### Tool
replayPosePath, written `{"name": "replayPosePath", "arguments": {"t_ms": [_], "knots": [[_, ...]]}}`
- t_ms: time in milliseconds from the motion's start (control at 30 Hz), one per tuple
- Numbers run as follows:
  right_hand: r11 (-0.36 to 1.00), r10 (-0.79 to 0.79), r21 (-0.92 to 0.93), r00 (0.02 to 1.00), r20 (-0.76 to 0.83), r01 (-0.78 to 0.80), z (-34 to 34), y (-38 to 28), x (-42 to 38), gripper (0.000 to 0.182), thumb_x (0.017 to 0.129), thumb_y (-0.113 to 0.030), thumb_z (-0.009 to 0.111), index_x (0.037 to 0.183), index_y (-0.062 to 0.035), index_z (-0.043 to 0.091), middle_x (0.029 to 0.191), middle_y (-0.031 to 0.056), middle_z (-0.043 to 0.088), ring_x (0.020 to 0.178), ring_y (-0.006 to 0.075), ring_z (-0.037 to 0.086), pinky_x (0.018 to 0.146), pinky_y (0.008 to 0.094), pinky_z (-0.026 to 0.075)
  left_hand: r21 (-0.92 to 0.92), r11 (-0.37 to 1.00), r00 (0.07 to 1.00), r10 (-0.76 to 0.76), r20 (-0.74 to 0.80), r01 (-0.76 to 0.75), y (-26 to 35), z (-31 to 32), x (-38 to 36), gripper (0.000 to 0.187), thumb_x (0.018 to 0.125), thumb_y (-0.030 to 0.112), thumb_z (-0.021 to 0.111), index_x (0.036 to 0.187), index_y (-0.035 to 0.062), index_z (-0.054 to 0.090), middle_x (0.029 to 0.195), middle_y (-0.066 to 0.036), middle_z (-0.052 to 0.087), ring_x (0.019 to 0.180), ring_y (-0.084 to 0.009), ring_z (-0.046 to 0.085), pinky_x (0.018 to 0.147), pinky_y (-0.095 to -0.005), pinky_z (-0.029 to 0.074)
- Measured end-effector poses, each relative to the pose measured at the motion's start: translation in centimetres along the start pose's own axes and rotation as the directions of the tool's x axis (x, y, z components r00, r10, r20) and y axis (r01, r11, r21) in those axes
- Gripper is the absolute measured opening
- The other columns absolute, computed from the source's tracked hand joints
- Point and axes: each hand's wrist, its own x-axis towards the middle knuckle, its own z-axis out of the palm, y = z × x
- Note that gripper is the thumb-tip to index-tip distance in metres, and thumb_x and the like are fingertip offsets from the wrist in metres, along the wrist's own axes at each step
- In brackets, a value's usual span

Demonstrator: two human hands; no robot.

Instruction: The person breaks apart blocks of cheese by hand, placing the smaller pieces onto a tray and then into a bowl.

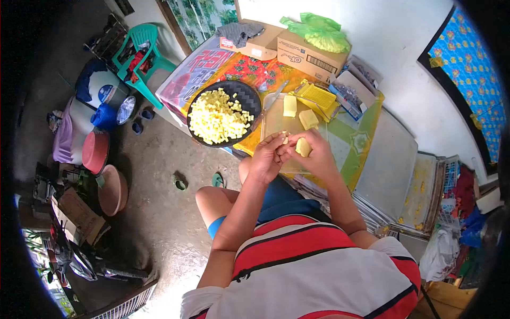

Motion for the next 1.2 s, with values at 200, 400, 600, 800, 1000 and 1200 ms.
{"name": "replayPosePath", "arguments": {"t_ms": [200, 400, 600, 800, 1000, 1200], "knots": [[0.986, 0.034, -0.16, 0.999, -0.037, -0.04, 0.5, -0.9, -0.2, 0.025, 0.074, -0.021, 0.073, 0.095, -0.0115, 0.063, 0.088, 0.0095, 0.058, 0.08, 0.0325, 0.06, 0.065, 0.0389, 0.049, 0.054, 0.999, 0.998, 0.014, -0.057, -0.011, -0.2, 0.6, -0.4, 0.02, 0.091, 0.012, 0.058, 0.109, 0.003, 0.056, 0.092, -0.006, 0.066, 0.075, -0.0116, 0.065, 0.067, -0.0247, 0.055], [0.974, 0.035, -0.221, 0.998, -0.056, -0.047, 0.7, -0.9, -0.1, 0.024, 0.075, -0.021, 0.073, 0.095, -0.0117, 0.064, 0.088, 0.0084, 0.059, 0.079, 0.0321, 0.061, 0.063, 0.0392, 0.049, 0.066, 0.997, 0.999, 0.035, -0.04, -0.032, 0.0, 0.7, -0.5, 0.019, 0.092, 0.013, 0.056, 0.108, 0.004, 0.054, 0.09, -0.005, 0.065, 0.074, -0.0116, 0.065, 0.067, -0.0254, 0.054], [0.994, 0.072, -0.068, 0.992, -0.103, -0.079, 0.8, -0.5, -0.2, 0.017, 0.08, -0.017, 0.07, 0.092, -0.0077, 0.064, 0.083, 0.0108, 0.06, 0.076, 0.0305, 0.061, 0.064, 0.0363, 0.048, 0.072, 0.997, 1.0, 0.011, -0.022, -0.009, 0.6, 1.6, -1.1, 0.019, 0.091, 0.01, 0.055, 0.108, 0.0029, 0.052, 0.09, -0.007, 0.065, 0.078, -0.0151, 0.067, 0.071, -0.0289, 0.056], [0.981, 0.128, 0.153, 0.99, -0.054, -0.119, 0.7, 0.7, -0.2, 0.014, 0.083, -0.012, 0.067, 0.091, -0.0011, 0.063, 0.081, 0.0104, 0.06, 0.074, 0.02, 0.06, 0.067, 0.0294, 0.045, 0.079, 0.997, 1.0, 0.007, 0.0, -0.007, 0.6, 1.3, -1.2, 0.018, 0.091, 0.01, 0.056, 0.106, 0.0011, 0.054, 0.093, -0.01, 0.066, 0.084, -0.0184, 0.067, 0.075, -0.0314, 0.056], [0.958, 0.16, 0.248, 0.987, -0.035, -0.146, 0.3, 0.4, -0.1, 0.014, 0.083, -0.009, 0.066, 0.091, 0.0011, 0.063, 0.082, 0.0079, 0.06, 0.077, 0.0138, 0.058, 0.069, 0.0268, 0.045, 0.139, 0.989, 0.998, 0.05, 0.045, -0.056, 0.5, 1.5, -1.4, 0.02, 0.092, 0.011, 0.058, 0.107, -0.0014, 0.057, 0.096, -0.011, 0.066, 0.087, -0.0184, 0.067, 0.076, -0.0298, 0.056], [0.948, 0.181, 0.272, 0.983, -0.038, -0.164, 0.2, 0.5, -0.3, 0.014, 0.084, -0.011, 0.065, 0.092, 0.001, 0.063, 0.083, 0.0061, 0.061, 0.077, 0.0126, 0.058, 0.069, 0.0258, 0.045, 0.17, 0.981, 0.994, 0.075, 0.084, -0.089, 0.4, 1.6, -1.7, 0.022, 0.091, 0.011, 0.058, 0.108, -0.0035, 0.058, 0.097, -0.013, 0.066, 0.088, -0.0195, 0.067, 0.077, -0.029, 0.055]]}}
